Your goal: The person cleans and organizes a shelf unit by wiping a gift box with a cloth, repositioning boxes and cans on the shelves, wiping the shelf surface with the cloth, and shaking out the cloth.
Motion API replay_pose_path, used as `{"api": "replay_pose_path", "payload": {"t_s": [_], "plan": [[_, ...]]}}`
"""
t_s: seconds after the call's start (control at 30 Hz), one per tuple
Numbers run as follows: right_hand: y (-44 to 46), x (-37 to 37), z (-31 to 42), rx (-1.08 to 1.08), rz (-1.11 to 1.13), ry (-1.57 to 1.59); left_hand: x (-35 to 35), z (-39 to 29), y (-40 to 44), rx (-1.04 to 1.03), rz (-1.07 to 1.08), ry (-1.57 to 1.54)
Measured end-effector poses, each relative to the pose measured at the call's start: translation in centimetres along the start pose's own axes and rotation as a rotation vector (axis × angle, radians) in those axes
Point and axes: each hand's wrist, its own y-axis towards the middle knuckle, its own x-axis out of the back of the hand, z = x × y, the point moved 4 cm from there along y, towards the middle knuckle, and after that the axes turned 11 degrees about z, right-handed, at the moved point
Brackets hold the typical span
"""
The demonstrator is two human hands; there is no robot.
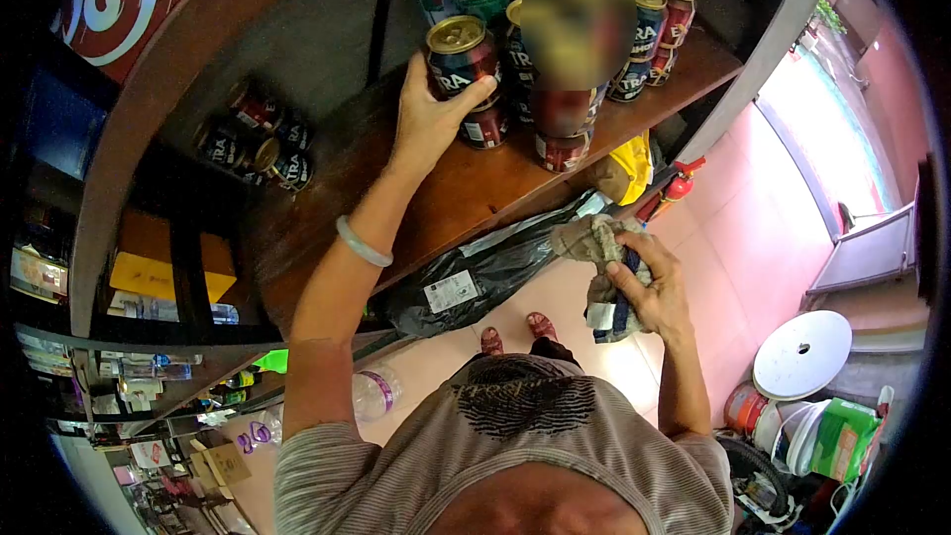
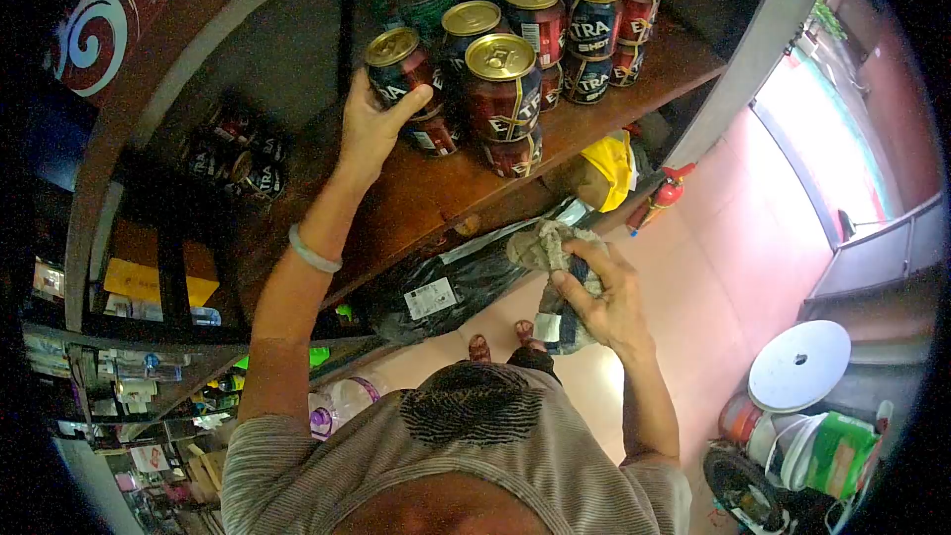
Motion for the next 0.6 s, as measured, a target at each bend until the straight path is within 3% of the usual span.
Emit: {"api": "replay_pose_path", "payload": {"t_s": [0.23,0.33,0.37,0.43,0.5,0.6], "plan": [[0.5,-1.4,0.2,0.045,-0.011,0.013,0.3,0.2,0.0,-0.044,0.086,-0.045],[0.4,-1.6,0.7,0.004,-0.008,-0.037,0.9,-0.2,-0.4,0.033,0.087,0.176],[0.6,-1.9,0.4,0.028,-0.003,-0.063,1.1,-1.2,-0.9,0.153,0.089,0.307],[0.7,-2.4,-0.2,0.02,-0.018,-0.007,1.7,-0.1,-1.9,0.072,0.079,0.319],[0.4,-2.6,-1.3,-0.048,-0.014,0.058,3.2,-0.3,-4.2,0.234,0.071,0.352],[0.0,-2.8,-2.9,-0.168,-0.008,0.117,8.6,1.4,-9.1,0.315,-0.202,0.376]]}}
